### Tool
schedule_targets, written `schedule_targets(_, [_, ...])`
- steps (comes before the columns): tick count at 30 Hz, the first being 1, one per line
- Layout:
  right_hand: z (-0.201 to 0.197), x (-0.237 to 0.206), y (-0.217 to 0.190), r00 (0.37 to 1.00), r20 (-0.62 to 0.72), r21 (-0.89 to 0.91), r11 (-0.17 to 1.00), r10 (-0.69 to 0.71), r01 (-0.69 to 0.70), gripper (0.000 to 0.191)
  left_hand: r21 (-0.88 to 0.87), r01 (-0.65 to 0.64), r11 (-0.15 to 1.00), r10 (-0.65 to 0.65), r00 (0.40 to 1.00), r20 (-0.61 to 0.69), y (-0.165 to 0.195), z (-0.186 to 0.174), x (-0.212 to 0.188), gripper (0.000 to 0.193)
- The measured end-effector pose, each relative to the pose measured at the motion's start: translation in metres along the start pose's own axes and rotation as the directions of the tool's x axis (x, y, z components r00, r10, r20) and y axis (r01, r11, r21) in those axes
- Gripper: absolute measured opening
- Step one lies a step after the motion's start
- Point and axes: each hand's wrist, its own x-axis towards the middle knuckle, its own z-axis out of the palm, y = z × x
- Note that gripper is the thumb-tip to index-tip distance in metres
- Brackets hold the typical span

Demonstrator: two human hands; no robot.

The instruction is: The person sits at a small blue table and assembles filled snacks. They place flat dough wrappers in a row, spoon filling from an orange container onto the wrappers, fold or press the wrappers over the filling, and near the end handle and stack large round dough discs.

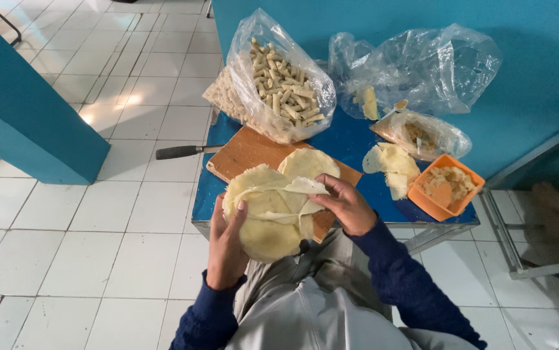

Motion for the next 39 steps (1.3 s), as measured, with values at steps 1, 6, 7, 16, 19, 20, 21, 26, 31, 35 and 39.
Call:
schedule_targets(1, [-0.007,0.002,0.002,0.992,-0.001,0.15,0.981,0.124,-0.123,0.036,-0.089,0.059,0.994,-0.058,0.998,0.016,0.003,-0.004,0.002,0.036])
schedule_targets(6, [-0.026,0.007,0.023,0.952,0.082,0.537,0.792,0.296,-0.292,0.047,-0.119,0.178,0.977,-0.17,0.983,0.074,0.003,-0.019,0.014,0.04])
schedule_targets(7, [-0.032,0.007,0.028,0.957,0.102,0.552,0.785,0.273,-0.282,0.047,-0.105,0.18,0.978,-0.173,0.982,0.078,0.0,-0.02,0.018,0.041])
schedule_targets(16, [-0.059,-0.015,0.104,0.956,0.041,0.875,0.451,0.291,-0.175,0.045,-0.142,0.143,0.979,-0.124,0.983,0.132,-0.006,-0.04,0.025,0.043])
schedule_targets(19, [-0.077,-0.033,0.125,0.958,-0.058,0.922,0.383,0.281,-0.056,0.045,-0.165,0.15,0.975,-0.136,0.986,0.092,-0.007,-0.05,0.028,0.048])
schedule_targets(20, [-0.083,-0.039,0.131,0.954,-0.087,0.914,0.404,0.287,-0.038,0.045,-0.169,0.147,0.975,-0.137,0.988,0.071,-0.007,-0.054,0.029,0.05])
schedule_targets(21, [-0.089,-0.046,0.137,0.949,-0.115,0.905,0.425,0.294,-0.022,0.046,-0.174,0.15,0.973,-0.152,0.988,0.004,-0.008,-0.058,0.03,0.051])
schedule_targets(26, [-0.126,-0.07,0.15,0.969,-0.17,0.842,0.537,0.178,0.049,0.042,-0.185,0.13,0.974,-0.135,0.991,-0.013,-0.012,-0.075,0.039,0.049])
schedule_targets(31, [-0.153,-0.074,0.136,0.922,-0.201,0.652,0.748,0.33,-0.126,0.031,-0.254,0.114,0.961,-0.125,0.992,-0.026,-0.005,-0.085,0.041,0.046])
schedule_targets(35, [-0.152,-0.046,0.092,0.887,-0.279,0.668,0.738,0.367,-0.095,0.028,-0.296,0.094,0.95,-0.121,0.99,-0.072,-0.011,-0.086,0.044,0.048])
schedule_targets(39, [-0.137,0.008,0.031,0.882,-0.467,0.323,0.916,-0.063,0.237,0.031,-0.405,0.106,0.908,-0.156,0.984,-0.092,-0.031,-0.087,0.049,0.05])
